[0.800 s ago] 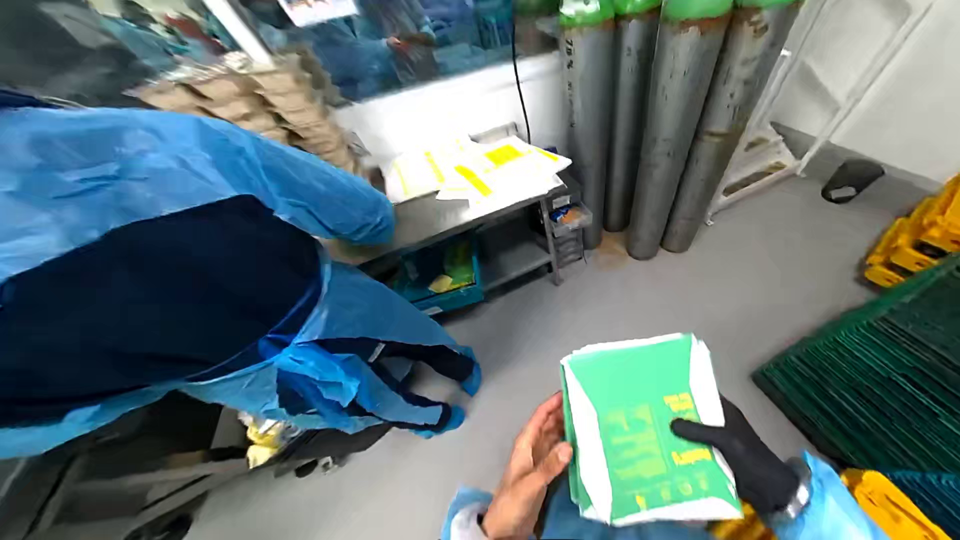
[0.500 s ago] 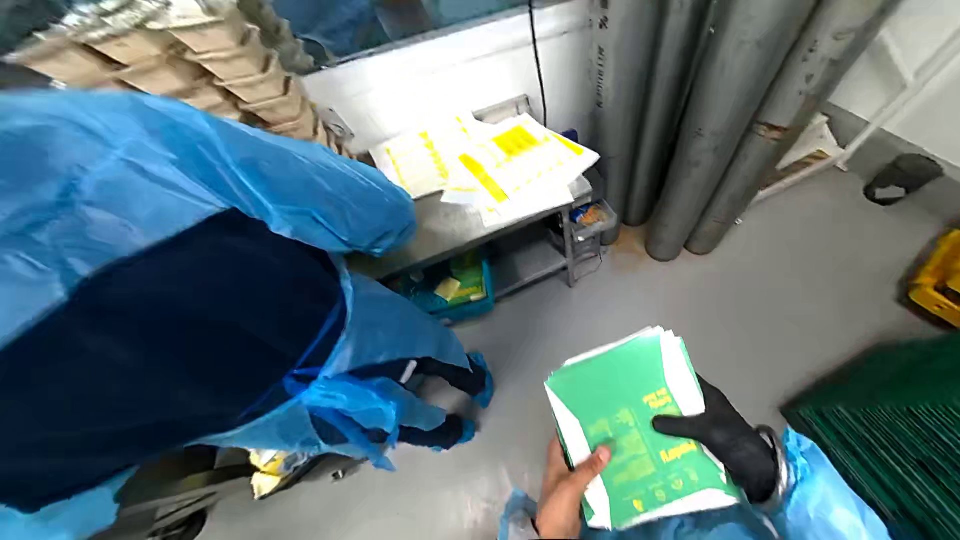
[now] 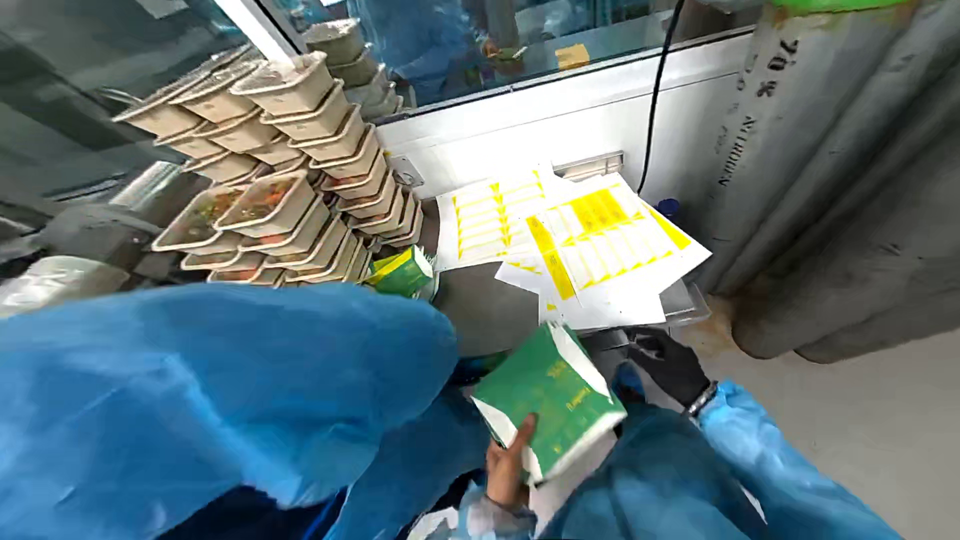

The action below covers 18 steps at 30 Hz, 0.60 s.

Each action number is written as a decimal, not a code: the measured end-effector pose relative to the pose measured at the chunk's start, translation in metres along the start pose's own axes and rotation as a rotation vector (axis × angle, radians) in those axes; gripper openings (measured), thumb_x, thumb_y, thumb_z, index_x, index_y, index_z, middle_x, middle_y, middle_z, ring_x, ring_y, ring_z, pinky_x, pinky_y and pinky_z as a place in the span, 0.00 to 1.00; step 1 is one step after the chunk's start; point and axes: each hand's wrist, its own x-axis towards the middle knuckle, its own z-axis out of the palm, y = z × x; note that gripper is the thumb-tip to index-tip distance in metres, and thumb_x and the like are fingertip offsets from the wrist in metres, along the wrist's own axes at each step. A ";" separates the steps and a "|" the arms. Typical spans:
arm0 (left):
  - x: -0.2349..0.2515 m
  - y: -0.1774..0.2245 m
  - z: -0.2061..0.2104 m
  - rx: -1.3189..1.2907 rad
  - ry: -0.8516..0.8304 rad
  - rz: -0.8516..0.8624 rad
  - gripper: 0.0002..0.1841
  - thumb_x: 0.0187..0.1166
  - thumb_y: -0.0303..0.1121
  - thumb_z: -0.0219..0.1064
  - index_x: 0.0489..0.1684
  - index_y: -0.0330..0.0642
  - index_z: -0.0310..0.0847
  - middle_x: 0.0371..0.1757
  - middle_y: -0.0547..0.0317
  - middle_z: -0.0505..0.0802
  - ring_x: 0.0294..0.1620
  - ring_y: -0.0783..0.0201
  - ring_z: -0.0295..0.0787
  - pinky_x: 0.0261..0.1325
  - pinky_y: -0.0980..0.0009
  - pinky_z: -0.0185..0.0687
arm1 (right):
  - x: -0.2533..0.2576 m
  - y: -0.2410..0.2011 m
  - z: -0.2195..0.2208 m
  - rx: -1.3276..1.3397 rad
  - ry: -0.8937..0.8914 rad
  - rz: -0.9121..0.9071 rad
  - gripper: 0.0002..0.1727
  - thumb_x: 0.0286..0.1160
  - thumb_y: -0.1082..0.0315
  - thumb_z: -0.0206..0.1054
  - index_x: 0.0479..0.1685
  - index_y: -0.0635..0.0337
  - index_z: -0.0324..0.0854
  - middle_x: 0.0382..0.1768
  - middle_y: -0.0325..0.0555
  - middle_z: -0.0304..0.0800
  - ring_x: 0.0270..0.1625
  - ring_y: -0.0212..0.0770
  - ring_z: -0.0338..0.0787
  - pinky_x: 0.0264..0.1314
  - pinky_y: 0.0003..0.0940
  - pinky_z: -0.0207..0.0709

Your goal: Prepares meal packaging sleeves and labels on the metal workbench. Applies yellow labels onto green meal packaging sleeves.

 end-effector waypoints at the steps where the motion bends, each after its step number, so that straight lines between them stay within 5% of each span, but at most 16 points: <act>1: 0.029 0.011 0.005 0.030 0.066 0.010 0.33 0.77 0.36 0.76 0.79 0.32 0.67 0.55 0.38 0.94 0.50 0.47 0.96 0.52 0.48 0.95 | 0.035 0.002 -0.005 -0.087 0.004 -0.045 0.30 0.74 0.44 0.72 0.72 0.49 0.82 0.59 0.43 0.94 0.61 0.47 0.93 0.68 0.58 0.83; 5: 0.130 0.055 0.013 0.186 0.212 -0.029 0.36 0.77 0.43 0.76 0.81 0.36 0.67 0.60 0.39 0.92 0.56 0.48 0.94 0.57 0.48 0.92 | 0.152 0.001 -0.005 -0.318 -0.131 -0.311 0.29 0.70 0.48 0.76 0.71 0.49 0.84 0.67 0.43 0.90 0.74 0.47 0.84 0.79 0.56 0.75; 7: 0.162 0.070 0.018 0.239 0.248 -0.074 0.37 0.76 0.47 0.76 0.80 0.36 0.69 0.62 0.39 0.91 0.59 0.48 0.93 0.60 0.47 0.91 | 0.191 -0.001 0.003 -0.522 -0.293 -0.474 0.50 0.58 0.39 0.81 0.86 0.46 0.70 0.86 0.42 0.72 0.91 0.50 0.63 0.90 0.58 0.58; 9: 0.186 0.088 0.028 0.298 0.304 -0.113 0.36 0.75 0.47 0.77 0.77 0.34 0.72 0.61 0.39 0.91 0.59 0.48 0.92 0.61 0.47 0.90 | 0.213 0.000 0.018 -0.709 -0.402 -0.584 0.66 0.49 0.30 0.81 0.95 0.45 0.54 0.95 0.45 0.51 0.96 0.55 0.46 0.93 0.64 0.46; 11: 0.212 0.101 0.030 0.307 0.290 -0.120 0.34 0.75 0.44 0.78 0.75 0.33 0.73 0.59 0.40 0.92 0.57 0.51 0.92 0.60 0.50 0.90 | 0.225 0.010 0.028 -0.733 -0.389 -0.633 0.63 0.53 0.27 0.77 0.95 0.45 0.56 0.94 0.48 0.54 0.96 0.56 0.50 0.91 0.67 0.48; 15: 0.259 0.113 0.019 0.387 0.159 -0.131 0.33 0.76 0.37 0.77 0.78 0.34 0.68 0.60 0.39 0.91 0.55 0.52 0.93 0.59 0.53 0.90 | 0.231 0.018 0.025 -0.709 -0.373 -0.643 0.42 0.74 0.31 0.64 0.87 0.39 0.70 0.85 0.45 0.73 0.88 0.54 0.69 0.82 0.65 0.64; 18: 0.282 0.126 0.008 0.617 0.151 -0.096 0.45 0.71 0.37 0.82 0.87 0.34 0.58 0.72 0.32 0.83 0.71 0.44 0.84 0.73 0.47 0.80 | 0.232 0.024 0.028 -0.742 -0.324 -0.780 0.35 0.81 0.33 0.56 0.81 0.40 0.77 0.80 0.50 0.79 0.83 0.57 0.76 0.74 0.65 0.73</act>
